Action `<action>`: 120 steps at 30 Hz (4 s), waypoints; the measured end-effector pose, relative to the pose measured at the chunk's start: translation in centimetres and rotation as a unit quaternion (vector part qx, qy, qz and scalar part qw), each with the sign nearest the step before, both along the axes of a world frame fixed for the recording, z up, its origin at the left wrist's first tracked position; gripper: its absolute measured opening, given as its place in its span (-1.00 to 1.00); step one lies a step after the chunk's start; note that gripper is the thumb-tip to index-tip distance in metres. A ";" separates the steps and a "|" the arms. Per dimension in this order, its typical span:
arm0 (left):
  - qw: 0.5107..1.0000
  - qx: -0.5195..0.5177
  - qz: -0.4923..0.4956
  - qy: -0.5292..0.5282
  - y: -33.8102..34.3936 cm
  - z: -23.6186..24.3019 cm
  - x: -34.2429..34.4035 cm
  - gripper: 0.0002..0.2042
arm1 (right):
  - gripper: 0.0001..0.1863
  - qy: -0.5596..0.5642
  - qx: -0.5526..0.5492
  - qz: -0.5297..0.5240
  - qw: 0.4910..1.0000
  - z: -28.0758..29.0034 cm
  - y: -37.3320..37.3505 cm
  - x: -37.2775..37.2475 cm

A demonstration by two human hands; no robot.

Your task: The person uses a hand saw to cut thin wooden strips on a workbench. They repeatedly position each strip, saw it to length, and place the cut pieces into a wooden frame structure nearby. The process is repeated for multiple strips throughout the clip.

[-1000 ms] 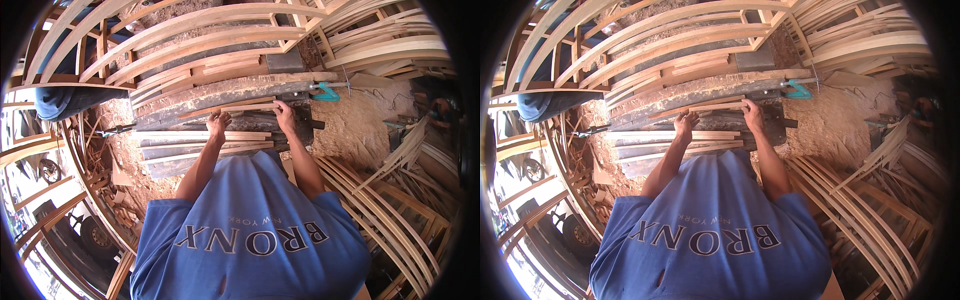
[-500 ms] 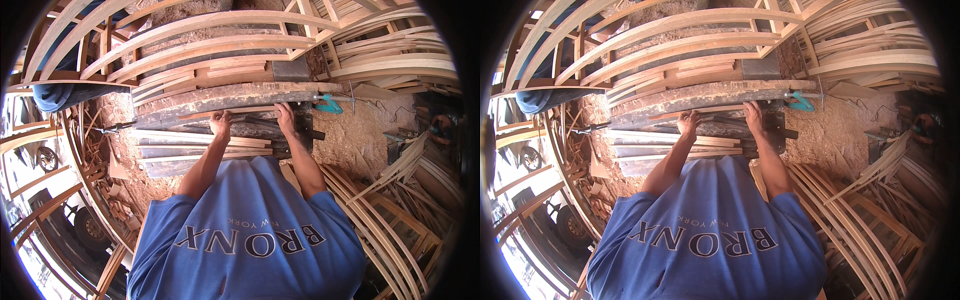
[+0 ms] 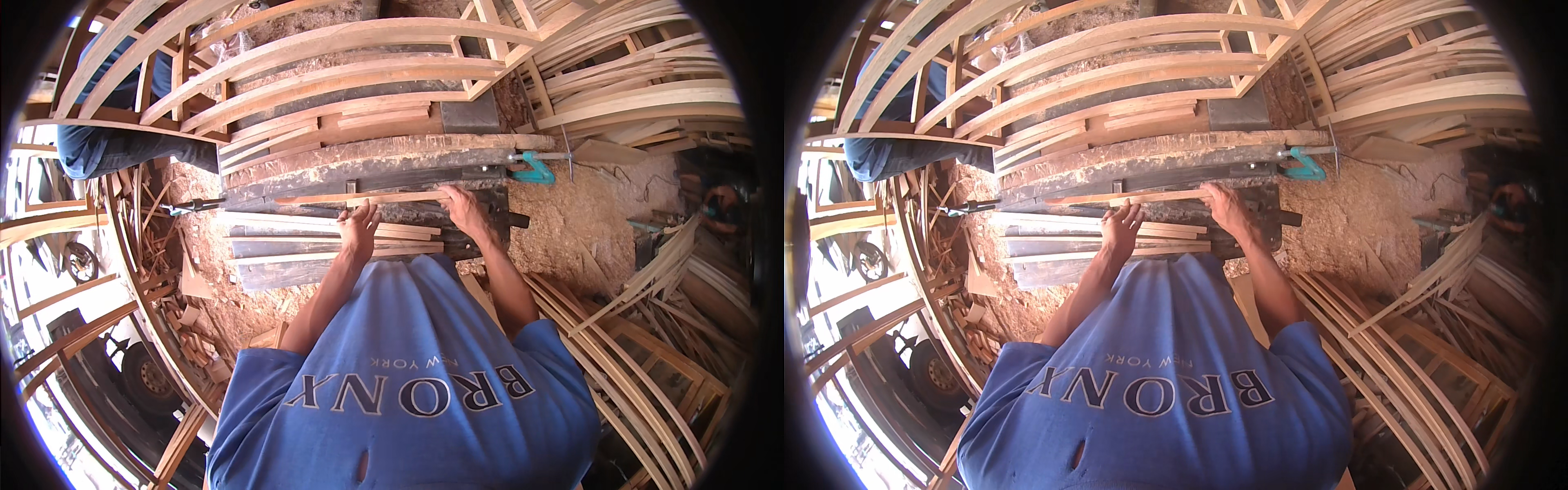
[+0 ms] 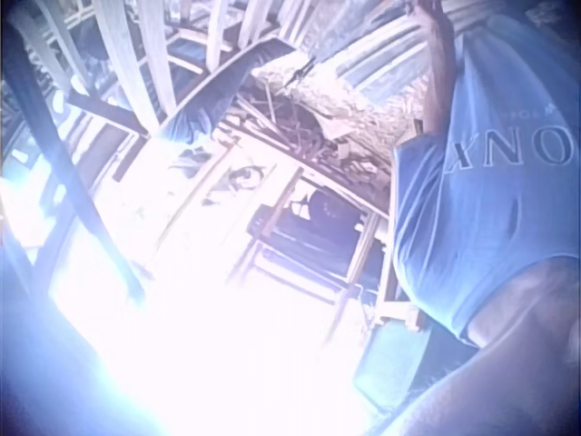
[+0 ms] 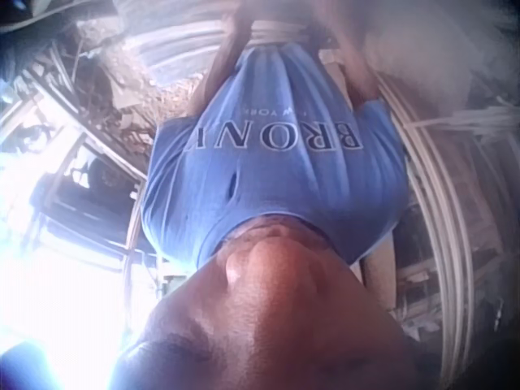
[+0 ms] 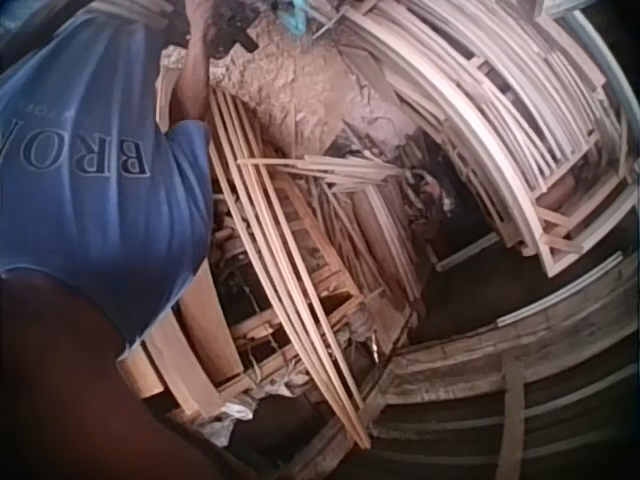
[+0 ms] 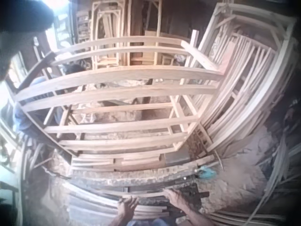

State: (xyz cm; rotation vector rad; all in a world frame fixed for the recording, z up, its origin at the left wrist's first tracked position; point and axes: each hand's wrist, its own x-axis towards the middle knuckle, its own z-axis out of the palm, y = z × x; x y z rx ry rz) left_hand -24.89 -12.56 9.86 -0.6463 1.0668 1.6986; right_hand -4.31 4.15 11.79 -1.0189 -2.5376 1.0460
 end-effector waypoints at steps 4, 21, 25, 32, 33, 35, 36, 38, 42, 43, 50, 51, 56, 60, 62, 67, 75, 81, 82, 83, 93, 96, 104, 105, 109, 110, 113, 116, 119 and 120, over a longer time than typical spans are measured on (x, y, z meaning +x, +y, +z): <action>0.982 0.088 -0.103 0.134 -2.4 2.3 -0.3 -0.27 | -0.79 0.001 -0.279 -0.033 0.960 0.4 -3.2 -1.1; 0.968 0.011 0.043 0.248 -4.4 6.6 4.1 -0.71 | -0.63 0.096 -0.349 0.033 0.932 6.2 -8.5 -1.4; 0.978 0.105 0.024 0.176 -4.7 6.8 4.6 -0.62 | -0.61 0.070 -0.332 0.033 0.940 6.2 -8.2 -0.4; 0.956 0.169 -0.038 0.235 -4.9 7.3 6.6 -0.53 | -0.62 0.118 -0.502 0.075 0.854 6.7 -6.2 2.3; 0.951 0.168 -0.030 0.257 -4.8 7.4 7.1 -0.65 | -0.61 0.115 -0.514 0.077 0.846 6.9 -6.0 2.6; 0.953 0.129 -0.041 0.270 -4.3 7.6 7.5 -0.72 | -0.59 0.110 -0.544 0.067 0.829 7.3 -5.8 3.3; 0.952 0.118 -0.045 0.278 -4.1 7.6 7.7 -0.75 | -0.57 0.142 -0.535 0.072 0.829 7.5 -5.8 3.6; 0.955 0.106 0.003 0.279 -3.7 7.6 8.4 -0.83 | -0.52 0.191 -0.509 0.065 0.837 7.8 -5.9 4.3; 0.955 0.085 0.046 0.281 -3.4 7.7 9.2 -0.81 | -0.52 0.206 -0.440 0.048 0.873 8.5 -6.5 5.3; 0.955 0.085 0.054 0.278 -3.3 7.8 9.4 -0.78 | -0.54 0.200 -0.431 0.041 0.879 8.6 -6.7 5.4; 0.960 0.058 0.035 0.273 -3.4 8.6 9.9 -0.78 | -0.65 0.205 -0.314 0.065 0.925 8.0 -6.7 5.4; 0.962 0.075 0.031 0.259 -3.4 8.7 9.8 -0.78 | -0.66 0.228 -0.342 0.080 0.908 7.8 -6.6 5.3; 0.972 0.100 -0.024 0.212 -4.0 9.5 9.2 -0.79 | -0.71 0.241 -0.457 0.122 0.847 7.3 -6.5 5.2; 0.961 0.135 -0.044 0.236 -5.0 10.6 9.2 -0.83 | -0.73 0.207 -0.533 0.130 0.810 7.9 -7.2 5.3; 0.956 0.145 -0.036 0.251 -6.1 10.8 9.6 -0.83 | -0.72 0.189 -0.559 0.152 0.793 8.5 -7.6 5.3; 0.977 0.074 0.053 0.194 -8.4 9.5 9.9 -0.82 | -0.69 0.187 -0.555 0.127 0.800 9.9 -8.9 4.9; 0.942 0.143 0.270 0.140 -9.4 7.9 12.1 -0.74 | -0.76 0.255 -0.574 0.083 0.773 10.2 -11.8 3.0; 0.897 0.153 0.378 0.169 -8.3 9.2 12.3 -0.61 | -0.83 0.370 -0.600 -0.008 0.709 10.4 -13.4 -0.5; 0.890 0.146 0.386 0.197 -8.3 9.5 12.0 -0.62 | -0.82 0.380 -0.603 -0.028 0.701 10.3 -13.8 -1.1; 0.881 0.137 0.393 0.225 -8.5 9.7 11.9 -0.63 | -0.80 0.386 -0.591 -0.032 0.707 10.2 -14.1 -1.7; 0.893 0.096 0.348 0.270 -17.1 12.2 8.7 -0.67 | -0.57 0.235 -0.542 0.214 0.778 9.4 -13.6 -2.1; 0.917 0.028 0.283 0.279 -17.8 12.5 8.1 -0.73 | -0.68 0.258 -0.532 0.329 0.736 10.3 -13.9 -2.6; 0.948 0.065 0.175 0.257 -19.3 16.1 4.2 -0.80 | -0.73 0.254 -0.530 0.323 0.742 12.3 -16.4 -7.6; 0.948 0.055 0.178 0.256 -19.5 16.5 3.9 -0.80 | -0.73 0.256 -0.510 0.341 0.747 12.4 -16.6 -8.1; 0.948 0.053 0.175 0.261 -20.7 17.6 2.4 -0.76 | -0.72 0.313 -0.424 0.392 0.754 12.5 -17.7 -9.6; 0.948 0.063 0.173 0.261 -20.8 17.5 2.0 -0.75 | -0.71 0.317 -0.411 0.392 0.759 12.5 -18.0 -10.0; 0.942 0.085 0.193 0.263 -21.5 16.8 1.2 -0.71 | -0.68 0.354 -0.297 0.401 0.791 12.3 -19.2 -10.3; 0.935 0.128 0.195 0.268 -22.7 15.8 0.9 -0.74 | -0.70 0.341 -0.123 0.460 0.811 11.9 -19.8 -10.3; 0.933 0.126 0.165 0.295 -23.8 14.7 0.7 -0.80 | -0.71 0.320 -0.087 0.508 0.795 10.3 -18.6 -11.7; 0.931 0.121 0.162 0.305 -24.3 14.5 0.6 -0.81 | -0.70 0.293 -0.136 0.449 0.833 9.3 -17.8 -12.4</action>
